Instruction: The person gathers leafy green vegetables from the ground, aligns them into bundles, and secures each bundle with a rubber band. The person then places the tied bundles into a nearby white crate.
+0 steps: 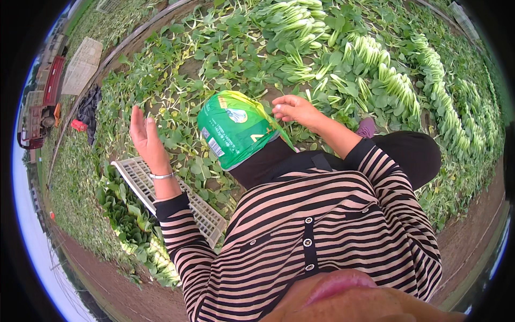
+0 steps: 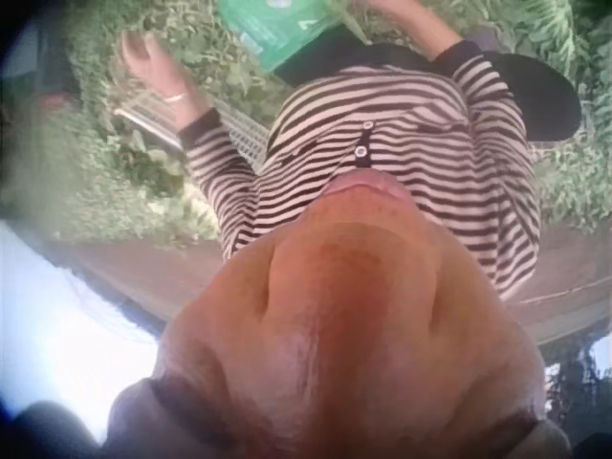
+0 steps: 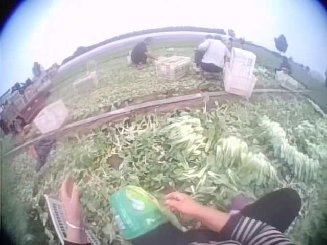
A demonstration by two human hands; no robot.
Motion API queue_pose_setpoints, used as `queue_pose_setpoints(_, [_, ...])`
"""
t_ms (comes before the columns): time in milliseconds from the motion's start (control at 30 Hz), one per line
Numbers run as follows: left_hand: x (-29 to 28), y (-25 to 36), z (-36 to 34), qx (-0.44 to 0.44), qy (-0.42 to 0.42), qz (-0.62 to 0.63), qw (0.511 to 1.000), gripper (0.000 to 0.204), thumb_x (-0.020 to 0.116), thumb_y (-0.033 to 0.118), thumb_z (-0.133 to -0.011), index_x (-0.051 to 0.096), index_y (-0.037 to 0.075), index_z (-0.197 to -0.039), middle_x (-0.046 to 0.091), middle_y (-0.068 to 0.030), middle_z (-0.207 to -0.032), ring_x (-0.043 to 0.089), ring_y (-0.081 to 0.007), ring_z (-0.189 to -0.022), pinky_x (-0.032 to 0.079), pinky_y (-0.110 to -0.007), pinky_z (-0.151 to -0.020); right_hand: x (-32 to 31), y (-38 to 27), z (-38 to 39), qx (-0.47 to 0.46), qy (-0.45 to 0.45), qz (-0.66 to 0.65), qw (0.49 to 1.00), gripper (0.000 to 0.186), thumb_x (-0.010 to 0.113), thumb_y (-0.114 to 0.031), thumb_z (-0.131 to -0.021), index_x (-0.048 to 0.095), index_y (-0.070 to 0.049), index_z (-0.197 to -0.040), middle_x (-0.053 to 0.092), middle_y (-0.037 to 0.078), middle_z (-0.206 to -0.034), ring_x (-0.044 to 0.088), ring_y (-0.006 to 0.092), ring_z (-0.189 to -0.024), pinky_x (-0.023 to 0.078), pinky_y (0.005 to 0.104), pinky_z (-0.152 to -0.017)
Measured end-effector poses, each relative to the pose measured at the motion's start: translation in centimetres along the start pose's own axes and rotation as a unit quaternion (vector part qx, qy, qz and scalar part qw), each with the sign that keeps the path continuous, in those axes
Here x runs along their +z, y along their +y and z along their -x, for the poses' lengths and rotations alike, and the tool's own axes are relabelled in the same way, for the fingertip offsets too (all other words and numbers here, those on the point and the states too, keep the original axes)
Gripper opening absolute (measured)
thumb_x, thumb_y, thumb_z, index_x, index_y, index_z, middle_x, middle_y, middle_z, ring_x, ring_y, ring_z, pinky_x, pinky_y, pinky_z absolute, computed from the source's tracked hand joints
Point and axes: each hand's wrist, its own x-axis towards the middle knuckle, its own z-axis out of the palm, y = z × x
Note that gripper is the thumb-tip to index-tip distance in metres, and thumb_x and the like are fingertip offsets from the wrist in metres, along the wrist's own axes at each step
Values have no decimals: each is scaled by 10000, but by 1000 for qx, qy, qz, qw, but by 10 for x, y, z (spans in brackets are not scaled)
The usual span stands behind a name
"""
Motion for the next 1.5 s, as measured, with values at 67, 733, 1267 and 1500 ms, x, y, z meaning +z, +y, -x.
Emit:
queue_pose_setpoints(67, [87,11,-11,0,-94,100,990,504,559,64,-984,412,-14,-1461,440,-158,-1501,413,-266,-1404,335,-383,-1155,-27,24,-7,20,28,-36,999,377,623,-266,-968,579,-31,-1259,670,53,-1105,644,128,-958,526,267,-811])
queue_pose_setpoints(733, [360,-33,-19,-255,-351,215,875,452,588,118,-981,484,18,-1409,558,-130,-1386,555,-230,-1263,441,-359,-1058,-252,89,-147,-123,199,694,681,308,596,-83,-807,670,-109,-1105,459,187,-1464,386,339,-1390,302,484,-1150])
queue_pose_setpoints(1267, [356,-44,-13,-328,-456,185,806,614,548,354,-1025,369,20,-1507,450,-182,-1482,431,-253,-1369,350,-368,-1128,-120,-22,-113,-213,-50,-139,966,362,645,-122,-969,547,-21,-1303,639,59,-1214,595,130,-1107,494,321,-957])
queue_pose_setpoints(1500, [351,-44,-17,-263,-367,193,871,339,540,277,-1036,574,7,-1239,672,-83,-1116,618,-154,-1064,464,-316,-980,-205,20,-228,-119,375,-128,910,221,656,-143,-911,650,-5,-1084,703,59,-977,648,130,-852,518,276,-778])
